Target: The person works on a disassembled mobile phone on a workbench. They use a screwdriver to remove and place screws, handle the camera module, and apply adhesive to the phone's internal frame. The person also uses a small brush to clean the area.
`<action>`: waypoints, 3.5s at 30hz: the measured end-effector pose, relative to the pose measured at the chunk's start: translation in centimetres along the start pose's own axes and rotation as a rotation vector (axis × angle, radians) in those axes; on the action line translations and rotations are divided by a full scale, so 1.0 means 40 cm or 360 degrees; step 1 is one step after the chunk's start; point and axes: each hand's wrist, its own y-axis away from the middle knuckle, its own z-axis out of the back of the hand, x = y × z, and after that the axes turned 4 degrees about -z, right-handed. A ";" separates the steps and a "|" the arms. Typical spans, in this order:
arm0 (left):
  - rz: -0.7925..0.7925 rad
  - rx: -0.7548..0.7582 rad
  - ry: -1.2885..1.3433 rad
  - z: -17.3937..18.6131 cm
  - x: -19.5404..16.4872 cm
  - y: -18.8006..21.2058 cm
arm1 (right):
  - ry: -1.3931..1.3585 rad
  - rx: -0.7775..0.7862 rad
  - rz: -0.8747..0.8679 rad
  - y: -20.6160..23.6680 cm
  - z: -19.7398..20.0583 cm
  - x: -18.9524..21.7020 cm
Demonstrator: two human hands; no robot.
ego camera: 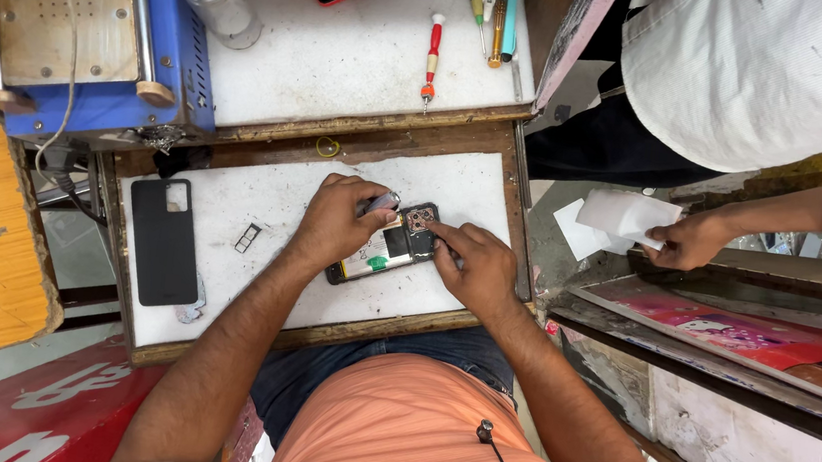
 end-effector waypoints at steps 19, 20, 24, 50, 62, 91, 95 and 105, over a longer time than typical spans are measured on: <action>0.0147 -0.0107 -0.0111 0.045 0.067 0.078 | -0.0478 -0.0027 -0.0261 0.006 0.009 -0.018; 0.0152 -0.0128 -0.0123 0.047 0.071 0.086 | -0.0482 -0.0016 -0.0264 0.007 0.010 -0.018; 0.0221 -0.0186 -0.0121 0.056 0.090 0.115 | -0.0455 -0.0006 -0.0267 0.009 0.012 -0.020; 0.0036 -0.0337 -0.0084 0.057 0.050 0.102 | -0.0406 -0.0012 -0.0227 0.003 0.013 -0.012; -0.0045 -0.0352 -0.0103 0.024 0.029 0.072 | -0.0415 -0.0009 -0.0229 0.004 0.010 -0.015; 0.0003 -0.0437 -0.0108 0.017 0.073 0.104 | -0.0394 0.0025 -0.0235 0.015 -0.004 -0.043; -0.0026 -0.0434 -0.0102 0.010 0.055 0.088 | -0.0375 0.0038 -0.0237 0.012 -0.004 -0.042; -0.0061 -0.0412 -0.0136 -0.006 0.030 0.054 | -0.0343 0.0003 -0.0202 0.014 -0.003 -0.043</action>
